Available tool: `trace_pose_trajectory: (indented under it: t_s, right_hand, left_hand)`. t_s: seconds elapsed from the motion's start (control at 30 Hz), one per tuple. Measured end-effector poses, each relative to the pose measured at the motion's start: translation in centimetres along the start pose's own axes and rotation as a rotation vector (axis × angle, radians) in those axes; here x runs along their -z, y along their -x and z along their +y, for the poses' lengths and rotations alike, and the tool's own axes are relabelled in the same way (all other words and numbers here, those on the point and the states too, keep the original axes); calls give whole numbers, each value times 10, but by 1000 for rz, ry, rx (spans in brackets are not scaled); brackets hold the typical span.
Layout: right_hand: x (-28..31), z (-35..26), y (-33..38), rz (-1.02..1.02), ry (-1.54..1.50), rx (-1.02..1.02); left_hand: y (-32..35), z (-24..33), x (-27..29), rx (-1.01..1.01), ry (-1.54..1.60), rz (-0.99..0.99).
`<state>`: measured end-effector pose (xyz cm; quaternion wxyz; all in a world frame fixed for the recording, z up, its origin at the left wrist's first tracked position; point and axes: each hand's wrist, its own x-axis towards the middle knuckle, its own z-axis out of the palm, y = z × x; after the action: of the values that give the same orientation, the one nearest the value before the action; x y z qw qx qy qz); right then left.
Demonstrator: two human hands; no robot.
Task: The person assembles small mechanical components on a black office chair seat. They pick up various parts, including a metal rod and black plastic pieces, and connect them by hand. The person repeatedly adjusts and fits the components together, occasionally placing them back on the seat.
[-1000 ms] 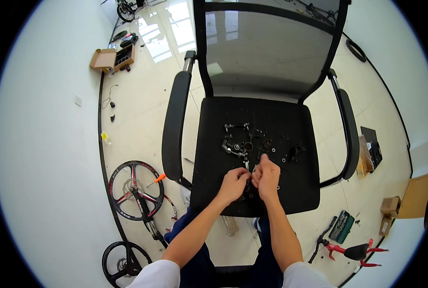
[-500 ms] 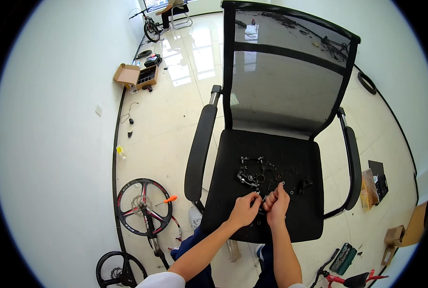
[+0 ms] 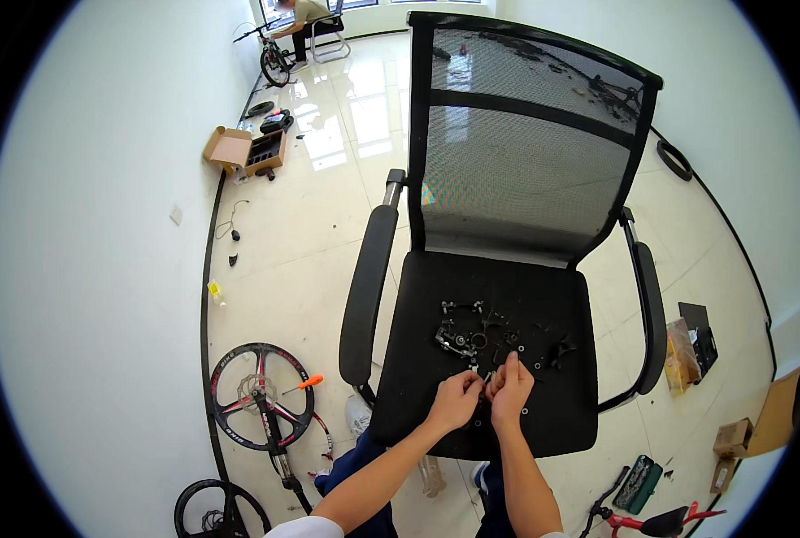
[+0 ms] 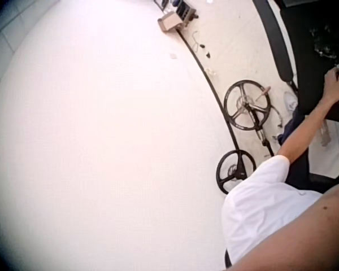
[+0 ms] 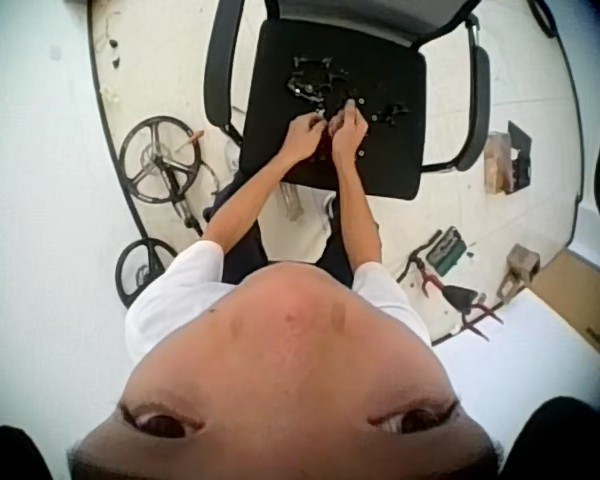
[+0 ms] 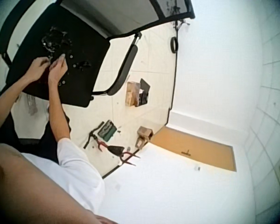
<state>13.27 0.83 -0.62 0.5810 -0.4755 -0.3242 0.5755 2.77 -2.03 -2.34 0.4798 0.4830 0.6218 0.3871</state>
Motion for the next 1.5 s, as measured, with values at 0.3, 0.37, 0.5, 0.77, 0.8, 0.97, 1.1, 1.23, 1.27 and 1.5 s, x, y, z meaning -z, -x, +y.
trace_pose_trajectory:
  t_s: [0.3,0.37,0.5,0.77,0.8,0.97,1.1,1.23,1.27,1.5]
  right_hand:
    - [10,11,-4,80,-372,-356]
    - [11,13,-7,79,-338,-311]
    - [3,-3,-12,62,-237,-287]
    - [30,2,-23,-108,-594,-495]
    - [29,1,-22,-133,-593,-482]
    - [15,-16,-16,-180,-310,-343]
    - [31,5,-26,-187,87,-105]
    - [14,2,-20,-87,386,177]
    - [8,-2,-17,-33,486,266]
    - [7,-29,-3,-422,1077,871]
  left_hand:
    - [12,9,7,-298,-121,0]
    - [7,10,8,-343,-79,-5]
    - [-1,10,14,-244,-131,32]
    - [-4,3,11,-292,-113,19]
    - [-3,1,9,-283,-87,20]
    - [-6,-8,16,191,387,-188]
    - [-1,34,30,650,734,-342]
    - [-4,13,37,574,779,-474]
    - [-4,12,38,584,804,-452]
    - [-14,7,64,667,1031,-469]
